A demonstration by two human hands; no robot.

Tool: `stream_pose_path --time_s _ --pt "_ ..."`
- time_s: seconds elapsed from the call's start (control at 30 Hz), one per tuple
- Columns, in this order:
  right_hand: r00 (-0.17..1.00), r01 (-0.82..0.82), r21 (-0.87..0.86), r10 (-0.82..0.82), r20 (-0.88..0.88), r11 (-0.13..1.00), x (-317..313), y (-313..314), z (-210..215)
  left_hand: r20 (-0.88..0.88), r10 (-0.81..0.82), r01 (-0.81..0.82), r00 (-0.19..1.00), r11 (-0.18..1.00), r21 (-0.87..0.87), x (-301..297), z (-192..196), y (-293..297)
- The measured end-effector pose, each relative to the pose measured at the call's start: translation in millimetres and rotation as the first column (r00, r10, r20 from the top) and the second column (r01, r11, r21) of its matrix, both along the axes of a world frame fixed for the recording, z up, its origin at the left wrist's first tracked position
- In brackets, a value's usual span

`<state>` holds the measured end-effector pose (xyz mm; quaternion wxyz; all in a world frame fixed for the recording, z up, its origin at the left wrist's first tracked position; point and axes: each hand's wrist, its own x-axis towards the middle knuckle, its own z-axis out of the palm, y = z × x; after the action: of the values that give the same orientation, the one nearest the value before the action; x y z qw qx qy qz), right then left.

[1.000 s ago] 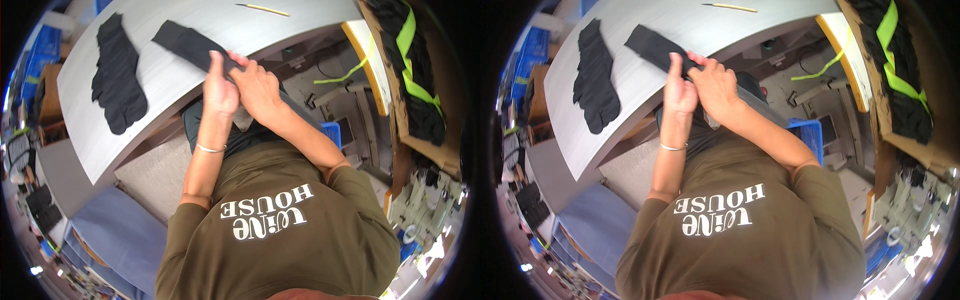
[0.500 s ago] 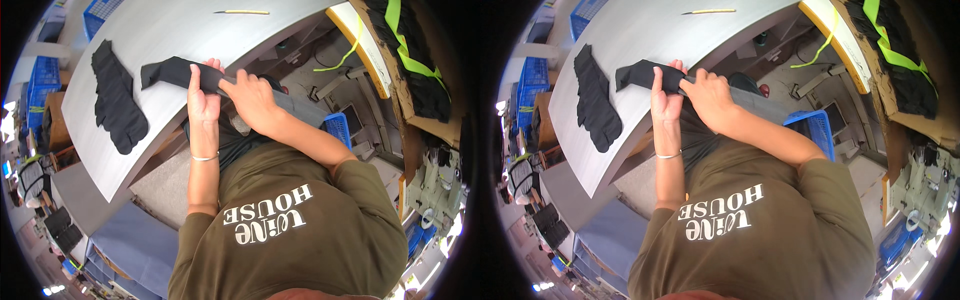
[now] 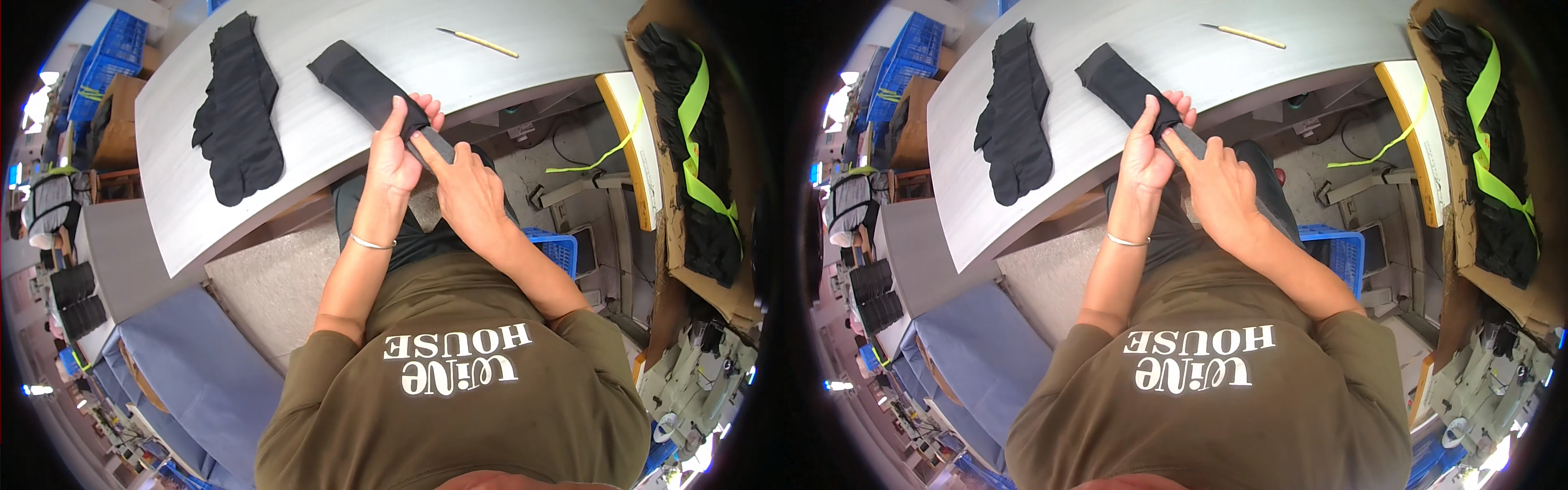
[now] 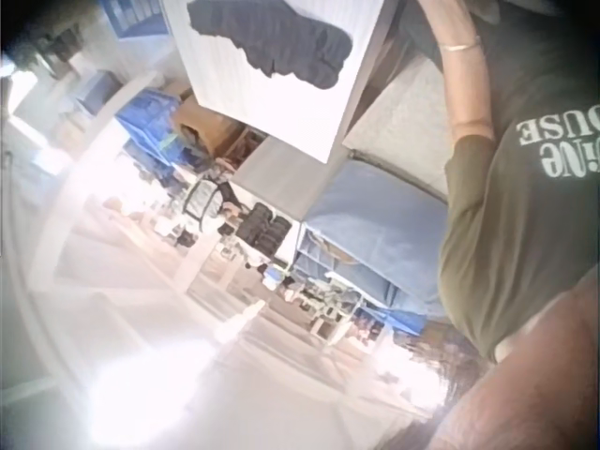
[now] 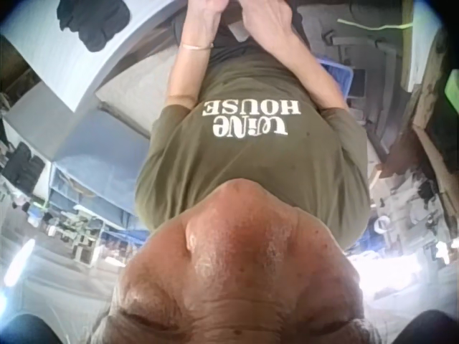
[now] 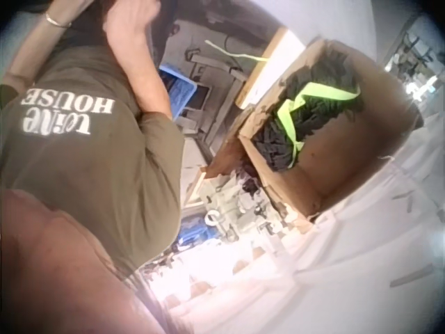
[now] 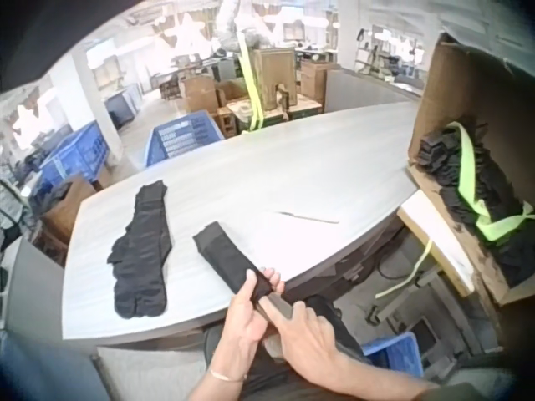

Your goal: Inserting a long fabric strip into a narrow fabric sleeve as part of a manufacturing process using a small hand tool.

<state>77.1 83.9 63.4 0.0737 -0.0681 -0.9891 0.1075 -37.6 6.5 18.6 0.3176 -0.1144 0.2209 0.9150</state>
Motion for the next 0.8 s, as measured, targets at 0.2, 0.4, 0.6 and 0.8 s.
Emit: stream_pose_path --time_s 0.2,0.4,0.6,0.8 --pt "1.0 0.019 -0.017 -0.019 0.0 1.0 -1 3 -4 -0.032 -0.113 0.112 0.993 0.993 -0.031 15 12 -5" --pt "0.989 0.048 -0.019 -0.045 0.144 0.999 -13 0 -21 -0.092 -0.04 0.023 0.995 0.984 -0.176 50 2 3" --pt "0.995 -0.037 0.03 0.033 0.099 0.999 -11 3 -11 -0.063 -0.067 0.055 0.996 0.981 -0.184 33 8 -13" --pt "0.988 0.0 -0.055 0.008 0.156 0.999 -20 2 -19 -0.03 0.02 -0.027 0.999 0.975 -0.222 49 12 -1"
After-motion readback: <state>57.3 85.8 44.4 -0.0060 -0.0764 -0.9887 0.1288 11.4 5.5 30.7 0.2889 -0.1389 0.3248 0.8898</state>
